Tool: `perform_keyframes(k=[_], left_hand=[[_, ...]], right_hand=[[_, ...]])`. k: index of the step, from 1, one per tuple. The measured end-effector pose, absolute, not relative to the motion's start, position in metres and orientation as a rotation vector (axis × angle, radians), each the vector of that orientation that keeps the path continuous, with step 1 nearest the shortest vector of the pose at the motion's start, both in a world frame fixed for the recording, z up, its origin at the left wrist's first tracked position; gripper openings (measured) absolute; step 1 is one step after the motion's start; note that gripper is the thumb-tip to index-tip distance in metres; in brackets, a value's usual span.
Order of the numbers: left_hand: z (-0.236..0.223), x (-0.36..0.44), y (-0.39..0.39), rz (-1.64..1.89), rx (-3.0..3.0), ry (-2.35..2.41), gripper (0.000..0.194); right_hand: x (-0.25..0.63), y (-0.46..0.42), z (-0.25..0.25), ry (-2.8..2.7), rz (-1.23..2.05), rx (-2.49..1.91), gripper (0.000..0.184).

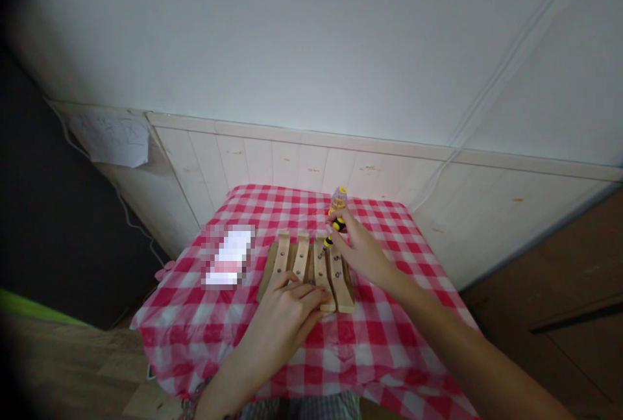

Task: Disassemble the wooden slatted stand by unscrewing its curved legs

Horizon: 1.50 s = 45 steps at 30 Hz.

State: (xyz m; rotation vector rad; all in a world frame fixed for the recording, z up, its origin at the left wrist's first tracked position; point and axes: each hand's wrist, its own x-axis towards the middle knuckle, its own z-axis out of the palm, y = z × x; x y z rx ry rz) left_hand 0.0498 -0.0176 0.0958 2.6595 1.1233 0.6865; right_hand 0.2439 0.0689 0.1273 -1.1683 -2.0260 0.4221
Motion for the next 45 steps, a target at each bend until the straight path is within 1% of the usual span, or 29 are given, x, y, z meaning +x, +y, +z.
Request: perform_keyframes(k=[2,5,8,11,16,20,24,27,30,35,36,40,45], left_hand=[[0.097,0.050,-0.018,0.680,2.654,1.130,0.006],[0.099,0.049,-0.018,0.695,2.653,1.124,0.008],[0.100,0.049,-0.019,0.683,2.646,1.121,0.007],[0.099,0.049,-0.018,0.660,2.636,1.134,0.003],[0.097,0.049,-0.018,0.687,2.630,1.133,0.003],[0.097,0.048,-0.019,0.691,2.632,1.122,0.004],[0.096,0.048,-0.019,0.682,2.647,1.133,0.004],[0.095,0.049,-0.018,0.699,2.651,1.124,0.008],[0.095,0.049,-0.018,0.716,2.642,1.116,0.009],[0.095,0.049,-0.018,0.700,2.648,1.123,0.005],[0.095,0.049,-0.018,0.699,2.649,1.123,0.005],[0.096,0.049,-0.018,0.695,2.666,1.124,0.008],[0.097,0.049,-0.018,0.692,2.665,1.119,0.008]], right_hand=[[0.238,0.072,0.121,-1.902,0.431,-1.209,0.023],[0.233,0.077,0.115,-1.761,0.488,-1.233,0.033],[0.234,0.080,0.116,-1.793,0.498,-1.216,0.037],[0.238,0.079,0.123,-1.955,0.357,-1.229,0.042],[0.246,0.076,0.138,-2.148,0.074,-1.342,0.049],[0.250,0.077,0.141,-2.211,0.062,-1.414,0.043],[0.253,0.078,0.141,-2.220,0.145,-1.208,0.035],[0.256,0.075,0.143,-2.253,0.192,-1.155,0.035],[0.256,0.072,0.144,-2.256,0.253,-1.147,0.035],[0.245,0.070,0.134,-2.077,0.319,-1.206,0.021],[0.243,0.071,0.132,-2.036,0.328,-1.226,0.021],[0.237,0.075,0.126,-1.929,0.362,-1.250,0.032],[0.240,0.076,0.128,-2.059,0.259,-1.237,0.036]])
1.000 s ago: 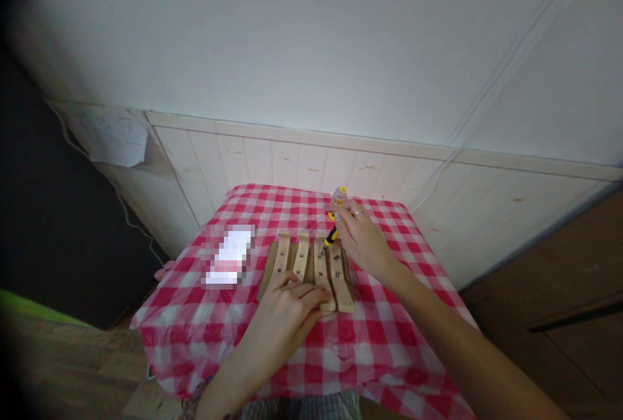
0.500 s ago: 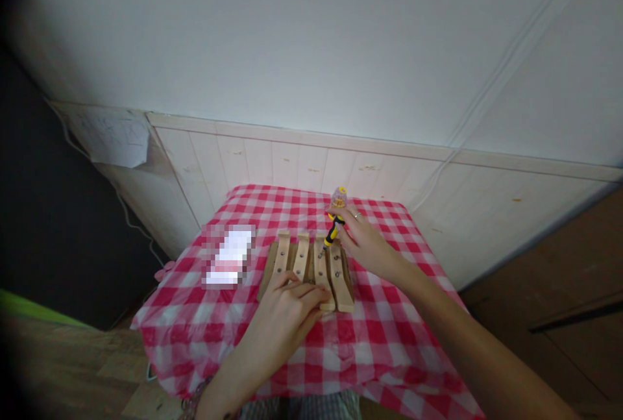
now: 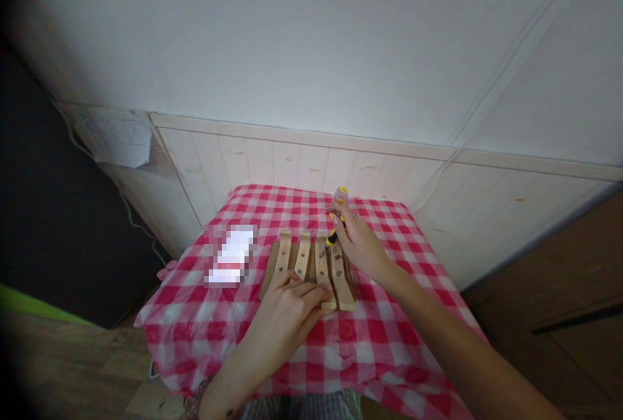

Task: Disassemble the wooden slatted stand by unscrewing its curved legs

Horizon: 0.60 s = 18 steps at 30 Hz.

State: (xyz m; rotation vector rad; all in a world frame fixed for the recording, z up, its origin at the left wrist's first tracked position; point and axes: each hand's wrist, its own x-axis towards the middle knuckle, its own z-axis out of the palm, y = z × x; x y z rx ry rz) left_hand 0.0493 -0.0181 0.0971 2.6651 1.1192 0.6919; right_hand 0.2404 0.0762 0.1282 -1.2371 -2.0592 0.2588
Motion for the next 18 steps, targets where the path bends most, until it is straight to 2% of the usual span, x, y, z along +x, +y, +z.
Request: perform_keyframes(k=[6,12,18], left_hand=[[0.097,0.049,-0.019,0.709,2.640,1.128,0.006],[0.100,0.049,-0.020,0.666,2.634,1.136,0.004],[0.100,0.049,-0.020,0.667,2.635,1.141,0.002]], right_hand=[[0.247,0.071,0.137,-2.182,0.032,-1.345,0.038],[0.252,0.070,0.140,-2.243,0.092,-1.212,0.030],[0.259,0.069,0.140,-2.257,0.125,-1.138,0.035]])
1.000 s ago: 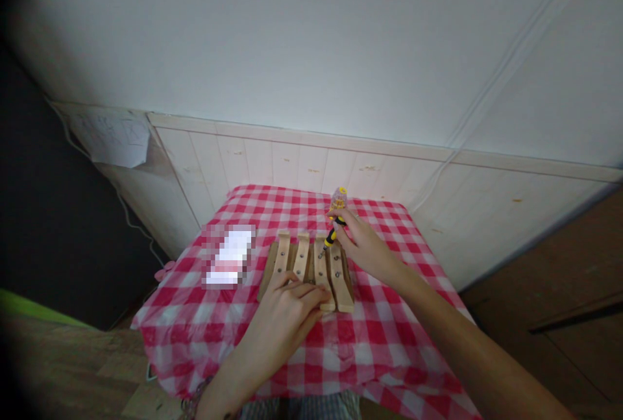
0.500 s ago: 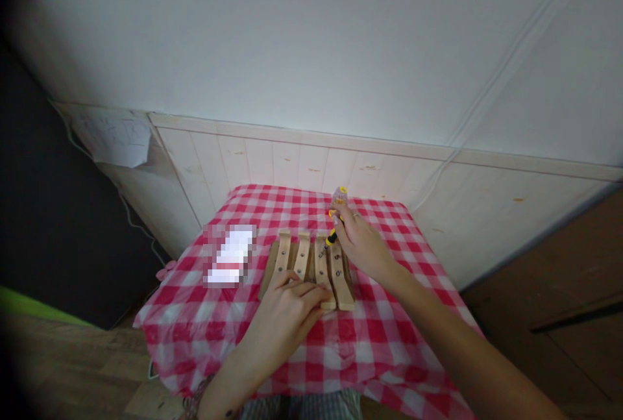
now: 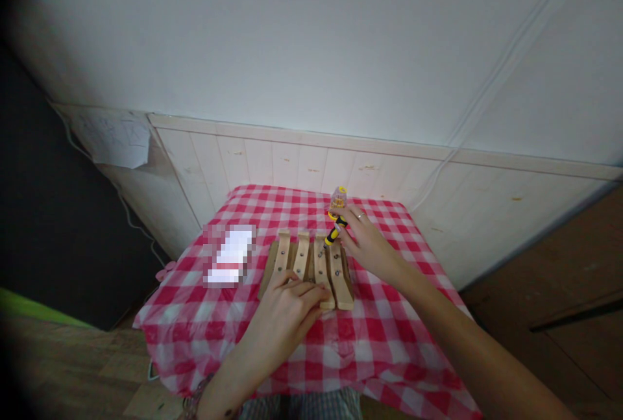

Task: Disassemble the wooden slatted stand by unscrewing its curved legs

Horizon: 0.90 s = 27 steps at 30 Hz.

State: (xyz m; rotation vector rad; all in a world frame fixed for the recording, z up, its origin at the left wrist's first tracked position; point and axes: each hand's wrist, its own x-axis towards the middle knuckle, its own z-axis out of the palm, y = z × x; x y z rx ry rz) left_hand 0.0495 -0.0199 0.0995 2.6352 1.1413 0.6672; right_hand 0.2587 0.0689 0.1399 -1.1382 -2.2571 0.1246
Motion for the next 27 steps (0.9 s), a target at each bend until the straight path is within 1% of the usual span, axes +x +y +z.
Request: perform_keyframes(k=[6,13,19,27], left_hand=[[0.100,0.049,-0.020,0.627,2.640,1.147,0.003],[0.096,0.049,-0.020,0.674,2.677,1.146,0.007],[0.093,0.049,-0.020,0.664,2.696,1.165,0.006],[0.093,0.050,-0.020,0.682,2.670,1.165,0.005]], right_hand=[[0.266,0.056,0.143,-2.169,0.034,-1.114,0.035],[0.263,0.030,0.139,-2.294,0.074,-1.135,0.036],[0.259,0.028,0.130,-2.310,0.069,-1.154,0.035],[0.256,0.028,0.130,-2.313,0.069,-1.129,0.033]])
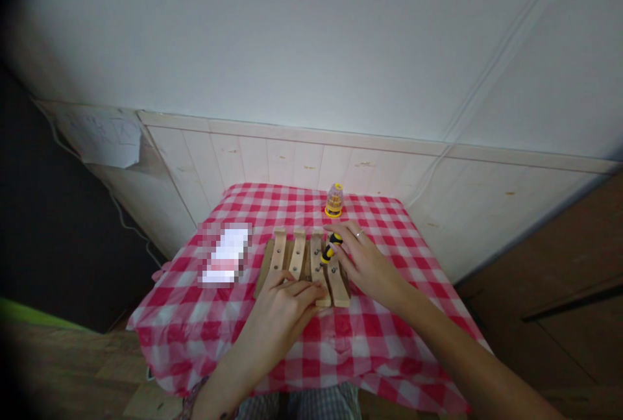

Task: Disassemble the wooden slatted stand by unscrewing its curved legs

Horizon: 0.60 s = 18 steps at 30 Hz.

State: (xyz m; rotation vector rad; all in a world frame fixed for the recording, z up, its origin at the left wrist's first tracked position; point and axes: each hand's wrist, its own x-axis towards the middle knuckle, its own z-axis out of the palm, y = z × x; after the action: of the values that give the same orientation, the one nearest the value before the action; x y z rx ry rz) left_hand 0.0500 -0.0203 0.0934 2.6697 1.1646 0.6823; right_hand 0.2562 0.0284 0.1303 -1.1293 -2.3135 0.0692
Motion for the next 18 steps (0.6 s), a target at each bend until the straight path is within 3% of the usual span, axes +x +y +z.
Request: perform_keyframes(k=[18], left_hand=[[0.101,0.050,-0.021,0.564,2.625,1.168,0.011]], right_hand=[[0.256,0.018,0.134,-2.342,0.082,-1.097,0.040]])
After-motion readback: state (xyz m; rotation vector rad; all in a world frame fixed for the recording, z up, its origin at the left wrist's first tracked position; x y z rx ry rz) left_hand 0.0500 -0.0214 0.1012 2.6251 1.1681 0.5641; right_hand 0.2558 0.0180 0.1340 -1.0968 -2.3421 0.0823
